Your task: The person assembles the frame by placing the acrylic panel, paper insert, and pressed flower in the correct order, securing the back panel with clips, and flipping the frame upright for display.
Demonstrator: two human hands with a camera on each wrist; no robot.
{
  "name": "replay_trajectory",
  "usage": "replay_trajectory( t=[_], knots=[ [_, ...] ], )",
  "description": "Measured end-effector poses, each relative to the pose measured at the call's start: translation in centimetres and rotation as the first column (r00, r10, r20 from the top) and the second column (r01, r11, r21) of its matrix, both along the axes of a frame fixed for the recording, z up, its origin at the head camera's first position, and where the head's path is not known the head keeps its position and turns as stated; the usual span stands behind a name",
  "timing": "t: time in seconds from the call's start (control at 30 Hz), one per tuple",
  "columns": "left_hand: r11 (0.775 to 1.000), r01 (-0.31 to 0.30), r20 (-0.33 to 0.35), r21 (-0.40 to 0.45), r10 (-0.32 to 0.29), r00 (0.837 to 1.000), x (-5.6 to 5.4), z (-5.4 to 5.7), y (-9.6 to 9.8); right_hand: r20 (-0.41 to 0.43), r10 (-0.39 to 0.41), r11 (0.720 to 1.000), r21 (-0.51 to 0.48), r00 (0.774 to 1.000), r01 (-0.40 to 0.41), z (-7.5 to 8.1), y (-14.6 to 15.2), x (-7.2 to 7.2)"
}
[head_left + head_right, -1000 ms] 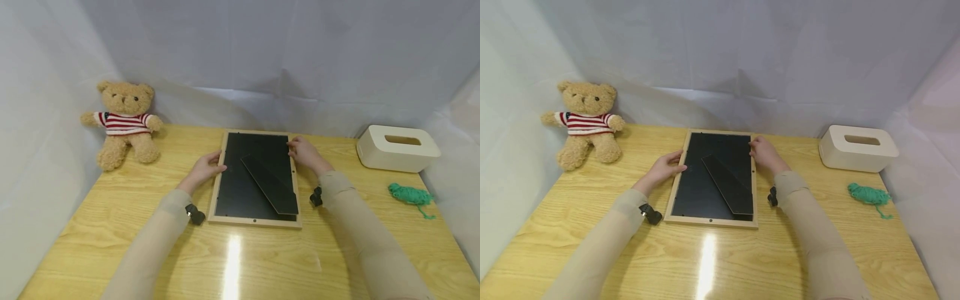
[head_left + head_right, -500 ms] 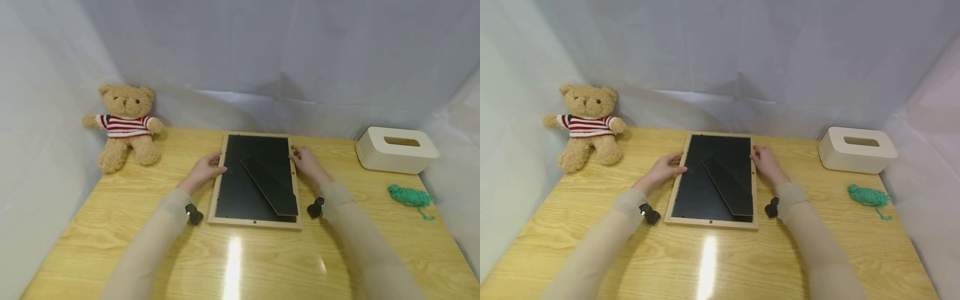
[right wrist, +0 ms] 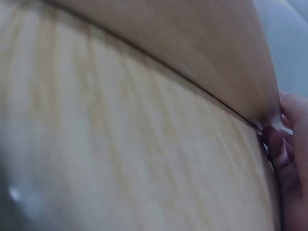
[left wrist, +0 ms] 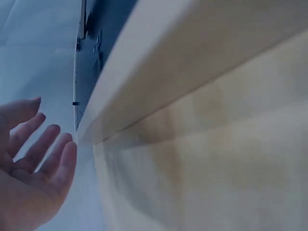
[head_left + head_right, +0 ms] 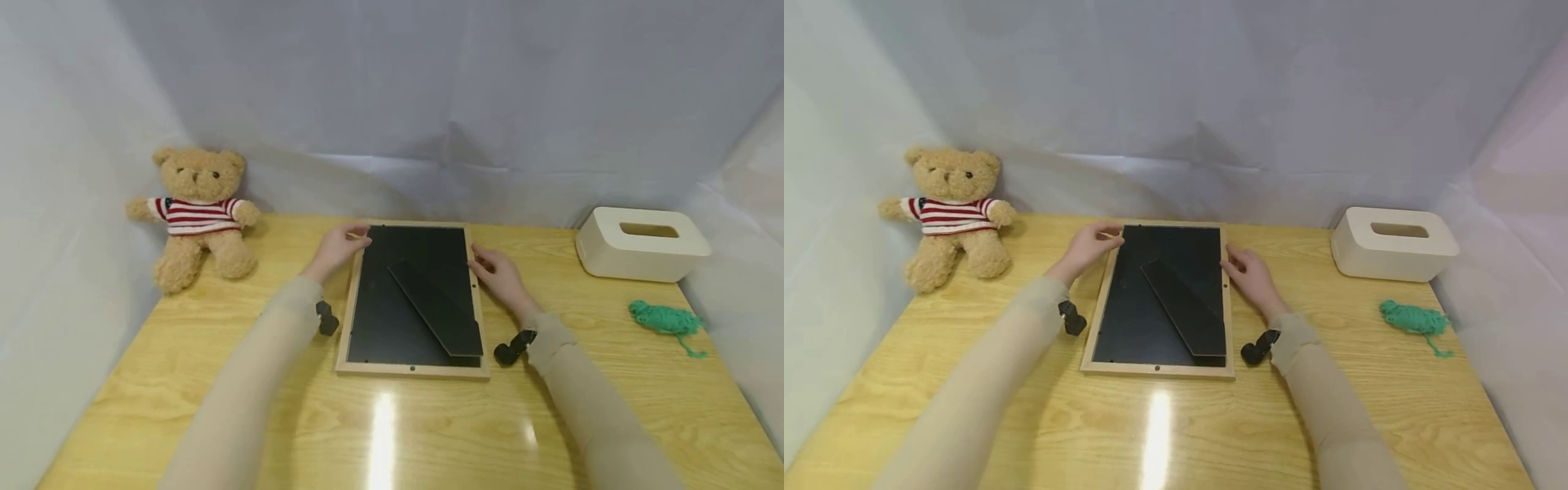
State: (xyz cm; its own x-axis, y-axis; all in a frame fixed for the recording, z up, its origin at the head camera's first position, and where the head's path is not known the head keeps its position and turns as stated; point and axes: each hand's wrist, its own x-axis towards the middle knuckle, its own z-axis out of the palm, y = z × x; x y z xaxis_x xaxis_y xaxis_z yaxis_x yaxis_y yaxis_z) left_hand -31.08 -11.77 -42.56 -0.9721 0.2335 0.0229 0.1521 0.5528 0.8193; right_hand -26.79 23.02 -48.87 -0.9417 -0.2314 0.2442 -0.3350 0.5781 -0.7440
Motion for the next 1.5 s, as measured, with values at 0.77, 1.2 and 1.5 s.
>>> replay_trajectory(
  t=[0.77,1.2,1.5],
  knots=[
    [0.862,0.161,-0.087,-0.481,-0.229,0.97,-4.9,-0.2,2.8,-0.039,-0.059,0.998,0.01,0.997,0.06,-0.5,0.0,0.0],
    [0.856,0.168,-0.033,-0.489,-0.21,0.977,-5.2,0.2,3.0,-0.03,-0.056,0.998,-0.001,0.998,0.056,-0.7,0.1,-0.1],
    [0.879,0.205,0.022,-0.43,-0.217,0.976,-5.9,-0.2,3.0,-0.002,-0.044,0.998,-0.036,0.999,0.044,-0.6,0.2,0.0]
  ],
)
